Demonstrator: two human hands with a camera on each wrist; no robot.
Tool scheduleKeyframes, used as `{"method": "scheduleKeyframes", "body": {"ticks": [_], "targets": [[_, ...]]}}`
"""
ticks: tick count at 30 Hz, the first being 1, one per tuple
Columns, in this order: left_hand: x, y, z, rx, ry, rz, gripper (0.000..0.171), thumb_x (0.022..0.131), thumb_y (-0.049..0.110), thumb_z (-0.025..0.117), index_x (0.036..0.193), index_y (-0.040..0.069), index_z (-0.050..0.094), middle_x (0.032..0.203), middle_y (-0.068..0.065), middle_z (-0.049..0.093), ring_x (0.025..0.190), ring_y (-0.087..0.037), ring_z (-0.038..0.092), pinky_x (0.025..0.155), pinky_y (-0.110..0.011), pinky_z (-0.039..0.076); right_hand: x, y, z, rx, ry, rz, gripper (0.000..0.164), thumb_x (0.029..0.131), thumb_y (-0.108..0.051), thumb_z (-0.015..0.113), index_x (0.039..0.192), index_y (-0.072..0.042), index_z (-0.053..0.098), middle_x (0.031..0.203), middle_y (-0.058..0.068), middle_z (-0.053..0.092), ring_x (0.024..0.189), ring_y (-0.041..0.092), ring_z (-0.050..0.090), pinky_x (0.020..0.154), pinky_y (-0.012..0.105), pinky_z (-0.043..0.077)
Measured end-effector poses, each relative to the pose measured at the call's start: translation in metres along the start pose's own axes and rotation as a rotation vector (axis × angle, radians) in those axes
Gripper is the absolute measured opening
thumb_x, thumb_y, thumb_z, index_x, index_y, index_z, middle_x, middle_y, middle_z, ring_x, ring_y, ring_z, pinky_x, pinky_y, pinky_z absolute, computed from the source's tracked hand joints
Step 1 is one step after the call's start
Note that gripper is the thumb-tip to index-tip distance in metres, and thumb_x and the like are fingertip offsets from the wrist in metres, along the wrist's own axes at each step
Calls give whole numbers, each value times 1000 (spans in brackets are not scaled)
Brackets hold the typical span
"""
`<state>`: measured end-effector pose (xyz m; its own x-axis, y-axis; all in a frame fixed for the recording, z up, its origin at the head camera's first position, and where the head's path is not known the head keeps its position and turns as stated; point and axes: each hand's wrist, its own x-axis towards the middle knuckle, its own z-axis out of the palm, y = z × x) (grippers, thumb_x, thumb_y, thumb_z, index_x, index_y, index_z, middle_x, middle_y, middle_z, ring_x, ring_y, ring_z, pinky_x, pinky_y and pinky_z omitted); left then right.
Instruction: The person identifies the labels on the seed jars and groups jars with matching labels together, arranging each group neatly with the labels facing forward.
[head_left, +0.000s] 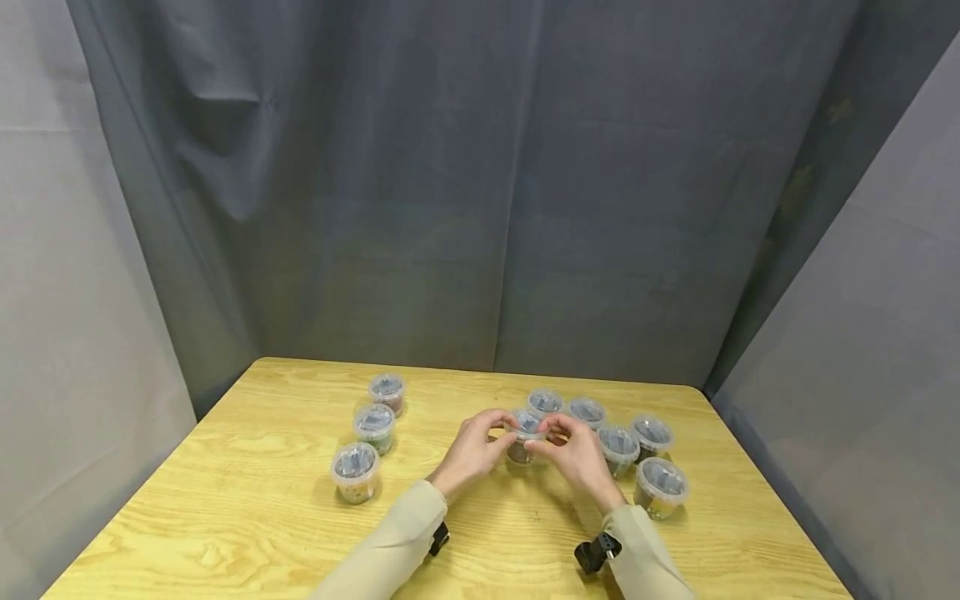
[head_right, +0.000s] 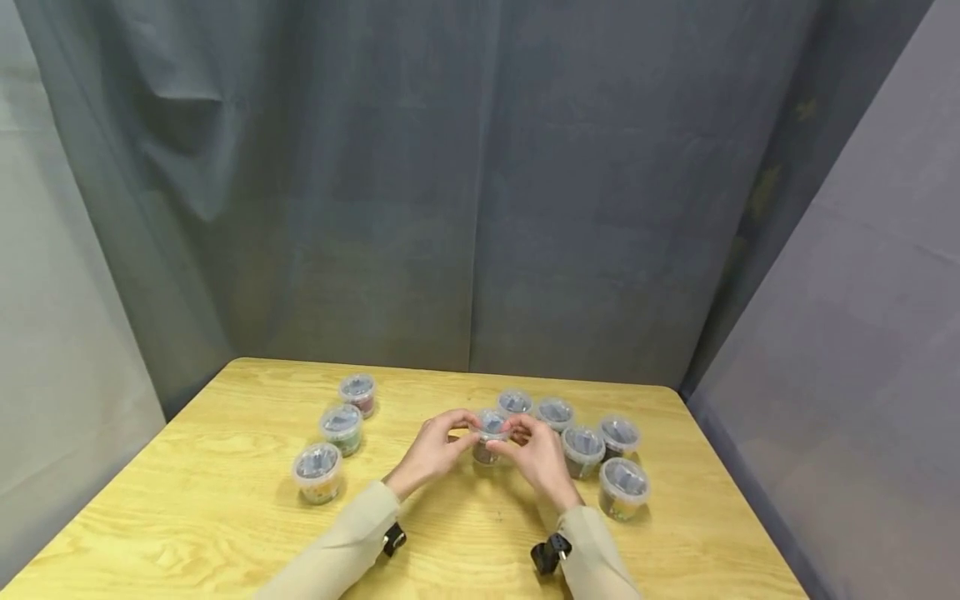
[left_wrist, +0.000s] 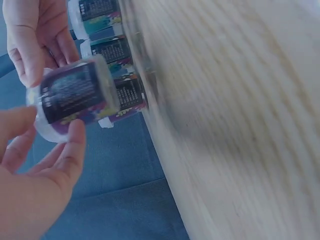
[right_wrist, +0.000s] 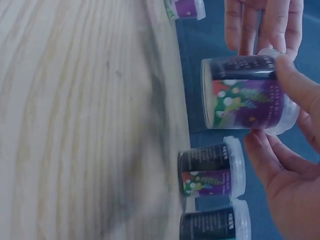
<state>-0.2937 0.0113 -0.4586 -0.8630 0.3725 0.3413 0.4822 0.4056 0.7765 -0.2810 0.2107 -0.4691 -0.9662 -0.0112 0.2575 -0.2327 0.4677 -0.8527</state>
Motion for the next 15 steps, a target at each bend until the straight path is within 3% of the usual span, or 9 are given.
{"method": "scheduleKeyframes", "body": {"ticks": [3, 8, 15], "targets": [[-2, 0, -5, -61, 25, 5, 25, 99, 15, 59, 123, 14, 64, 129, -5, 64, 118, -25, 62, 93, -37, 56, 1, -7, 0, 38, 10, 4, 29, 78, -26, 84, 94, -12, 64, 103, 5, 67, 108, 21, 65, 97, 35, 54], [-5, -3, -8, -74, 58, 35, 45, 98, 12, 59, 143, 16, 50, 135, -8, 61, 120, -24, 61, 98, -37, 53, 2, -21, 3, 101, 28, 40, 34, 80, -31, 82, 100, -11, 65, 109, 7, 67, 110, 23, 64, 96, 38, 55], [-14, -3, -10, -85, 116, 15, 62, 92, 17, 69, 148, 19, 42, 133, -10, 62, 121, -23, 60, 103, -40, 50, 5, -30, 8, 222, 61, 82, 32, 85, -26, 78, 105, -6, 64, 109, 9, 66, 106, 19, 63, 89, 26, 54]]}}
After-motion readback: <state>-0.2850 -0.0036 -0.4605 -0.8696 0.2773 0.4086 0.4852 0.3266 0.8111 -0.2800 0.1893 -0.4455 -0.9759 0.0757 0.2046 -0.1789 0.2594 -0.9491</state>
